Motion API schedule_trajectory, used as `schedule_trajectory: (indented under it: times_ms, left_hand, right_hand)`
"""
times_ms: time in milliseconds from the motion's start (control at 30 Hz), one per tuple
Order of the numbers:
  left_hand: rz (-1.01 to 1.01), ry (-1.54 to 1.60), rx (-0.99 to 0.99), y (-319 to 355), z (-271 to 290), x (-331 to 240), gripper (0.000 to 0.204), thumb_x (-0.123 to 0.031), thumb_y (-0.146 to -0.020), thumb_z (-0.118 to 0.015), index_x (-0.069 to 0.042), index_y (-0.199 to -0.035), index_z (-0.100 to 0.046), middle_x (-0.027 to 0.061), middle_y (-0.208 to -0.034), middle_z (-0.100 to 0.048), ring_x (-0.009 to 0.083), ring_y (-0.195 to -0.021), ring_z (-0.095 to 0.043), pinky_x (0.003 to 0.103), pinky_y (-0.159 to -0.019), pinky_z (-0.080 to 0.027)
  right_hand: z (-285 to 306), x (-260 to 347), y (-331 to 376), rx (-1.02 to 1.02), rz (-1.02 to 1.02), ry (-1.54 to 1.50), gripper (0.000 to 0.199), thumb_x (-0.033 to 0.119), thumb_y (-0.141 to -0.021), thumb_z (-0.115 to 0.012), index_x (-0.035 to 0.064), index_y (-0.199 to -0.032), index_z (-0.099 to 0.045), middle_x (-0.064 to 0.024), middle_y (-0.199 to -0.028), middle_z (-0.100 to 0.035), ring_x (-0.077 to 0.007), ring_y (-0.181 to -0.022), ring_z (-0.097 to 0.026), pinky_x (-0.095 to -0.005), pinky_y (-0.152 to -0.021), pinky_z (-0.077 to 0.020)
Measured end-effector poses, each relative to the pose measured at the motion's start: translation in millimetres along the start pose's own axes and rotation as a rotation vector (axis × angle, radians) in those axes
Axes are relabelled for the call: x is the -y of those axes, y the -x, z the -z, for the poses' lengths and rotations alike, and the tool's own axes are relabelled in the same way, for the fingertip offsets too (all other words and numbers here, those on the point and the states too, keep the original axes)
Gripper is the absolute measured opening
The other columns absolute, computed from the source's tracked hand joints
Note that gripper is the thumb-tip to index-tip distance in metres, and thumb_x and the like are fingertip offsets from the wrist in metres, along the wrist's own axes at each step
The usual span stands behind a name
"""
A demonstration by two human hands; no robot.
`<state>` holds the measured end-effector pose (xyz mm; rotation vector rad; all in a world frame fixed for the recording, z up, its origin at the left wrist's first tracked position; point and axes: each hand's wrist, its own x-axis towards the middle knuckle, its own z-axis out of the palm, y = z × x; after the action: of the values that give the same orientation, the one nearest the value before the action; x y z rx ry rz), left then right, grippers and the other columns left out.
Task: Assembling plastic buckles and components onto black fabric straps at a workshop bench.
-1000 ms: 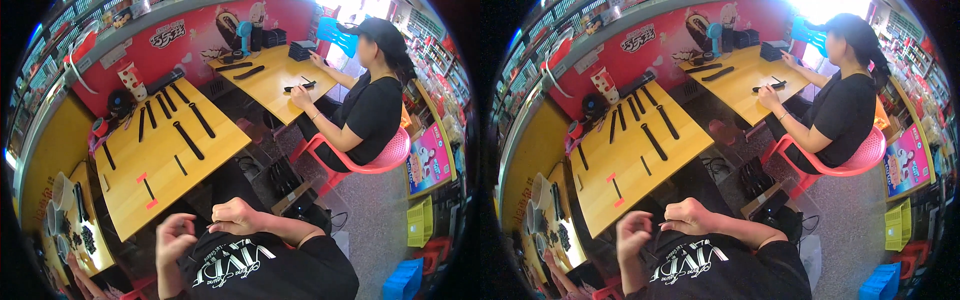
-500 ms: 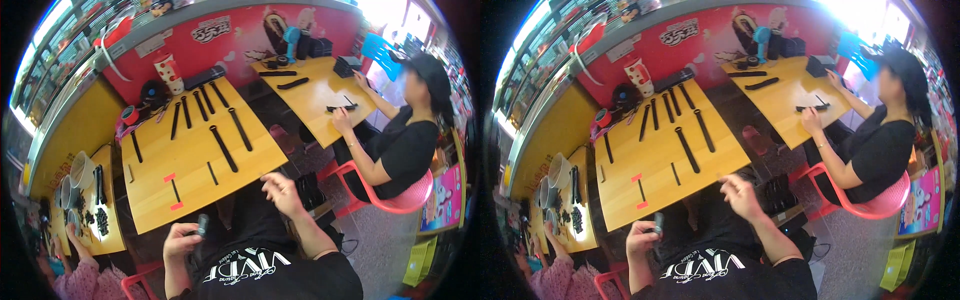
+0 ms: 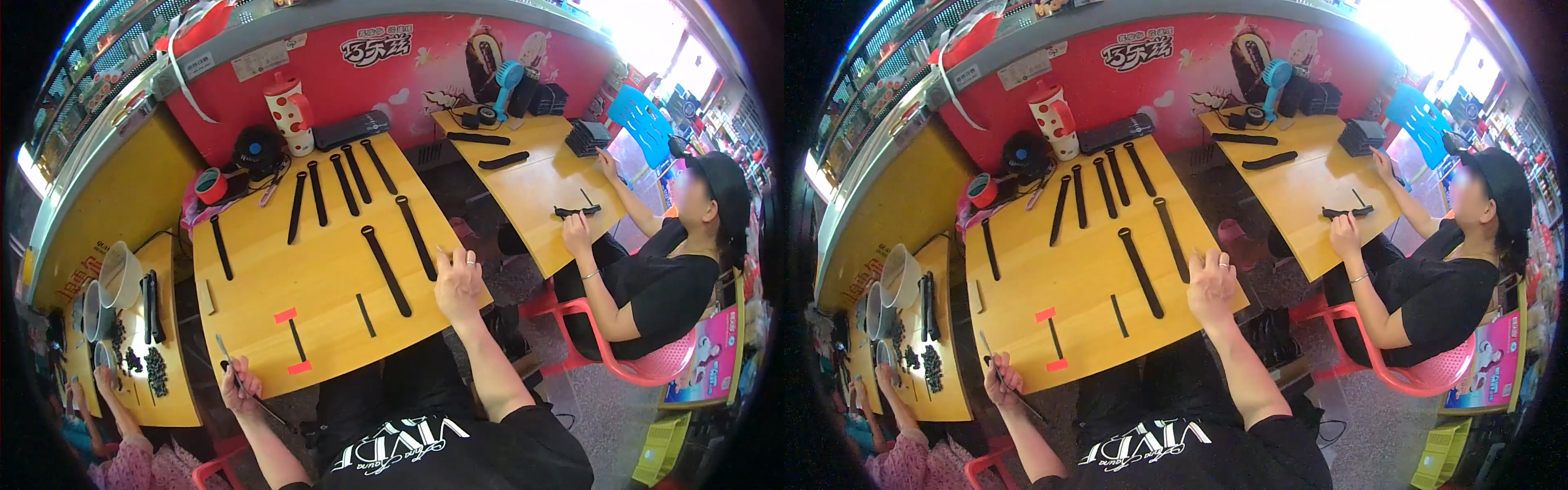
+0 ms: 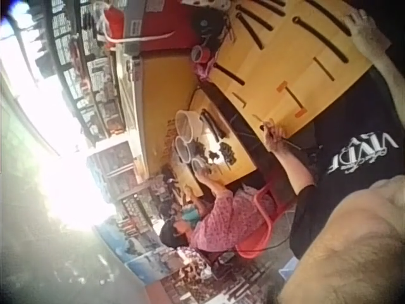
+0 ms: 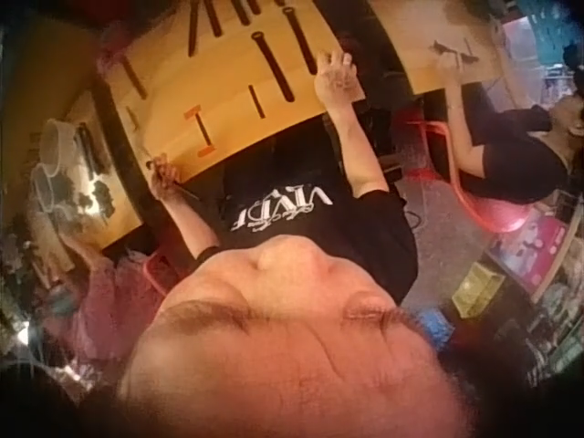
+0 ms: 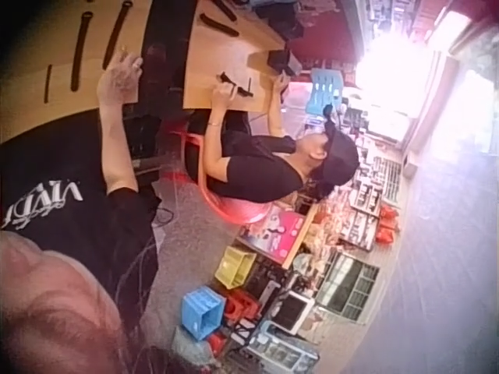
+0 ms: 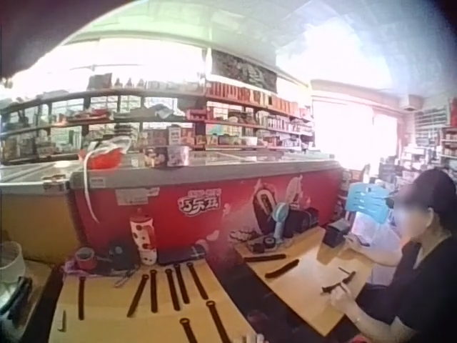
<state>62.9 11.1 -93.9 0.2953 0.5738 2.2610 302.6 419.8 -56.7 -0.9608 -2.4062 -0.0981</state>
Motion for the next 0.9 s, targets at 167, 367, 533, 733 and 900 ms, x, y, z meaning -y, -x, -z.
schedule_trajectory:
  times_ms: [167, 367, 533, 733, 900]
  left_hand:
    - [0.028, 0.052, 0.005, -2.4, 6.8, -5.2, 0.018, -0.016, -0.102, -0.045, 0.000, -0.094, -0.043, 0.0050, -0.079, -0.042, 0.0058, -0.040, -0.034, 0.022, -0.039, -0.029]
    - [0.015, 0.040, -0.010, 3.0, 13.4, -7.5, 0.018, -0.018, -0.104, -0.043, -0.001, -0.096, -0.042, 0.0049, -0.080, -0.041, 0.0062, -0.040, -0.034, 0.022, -0.039, -0.028]
    - [-0.006, 0.037, -0.022, -0.3, 12.0, -2.7, 0.018, -0.017, -0.103, -0.044, 0.000, -0.096, -0.042, 0.0050, -0.080, -0.041, 0.0050, -0.040, -0.034, 0.021, -0.038, -0.029]
    - [0.047, 0.045, 0.041, -7.3, 15.2, -0.8, 0.020, -0.020, -0.104, -0.043, 0.000, -0.099, -0.044, 0.0038, -0.081, -0.042, 0.0060, -0.042, -0.037, 0.022, -0.041, -0.032]
    - [0.025, 0.041, 0.026, -12.6, 7.7, 1.7, 0.018, -0.019, -0.102, -0.047, -0.002, -0.098, -0.046, 0.0036, -0.078, -0.044, 0.0048, -0.039, -0.034, 0.021, -0.038, -0.030]
  right_hand:
    - [1.1, 0.5, -1.7, 0.005, -0.015, 0.014, 0.018, 0.006, -0.078, -0.060, 0.0031, -0.095, -0.063, -0.0122, -0.096, -0.054, -0.0308, -0.091, -0.053, -0.0415, -0.071, -0.0445]
    - [-1.9, 2.6, -1.0, 0.000, 0.004, 0.025, 0.008, 0.007, -0.077, -0.060, 0.0044, -0.084, -0.058, -0.0115, -0.091, -0.053, -0.0297, -0.087, -0.054, -0.0404, -0.068, -0.0454]
    - [-9.6, -3.3, 3.7, -0.091, -0.011, -0.080, 0.009, 0.007, -0.082, -0.060, 0.0050, -0.081, -0.051, -0.0133, -0.087, -0.053, -0.0319, -0.084, -0.054, -0.0426, -0.067, -0.0446]
    - [-11.9, -9.9, 2.3, -0.241, -0.029, -0.175, 0.010, 0.006, -0.082, -0.061, 0.0038, -0.083, -0.051, -0.0153, -0.086, -0.053, -0.0344, -0.083, -0.055, -0.0445, -0.067, -0.0452]
    - [-21.9, -16.4, -0.2, -0.253, -0.054, -0.283, 0.012, 0.004, -0.080, -0.064, 0.0033, -0.084, -0.052, -0.0157, -0.086, -0.054, -0.0367, -0.083, -0.057, -0.0465, -0.069, -0.0470]
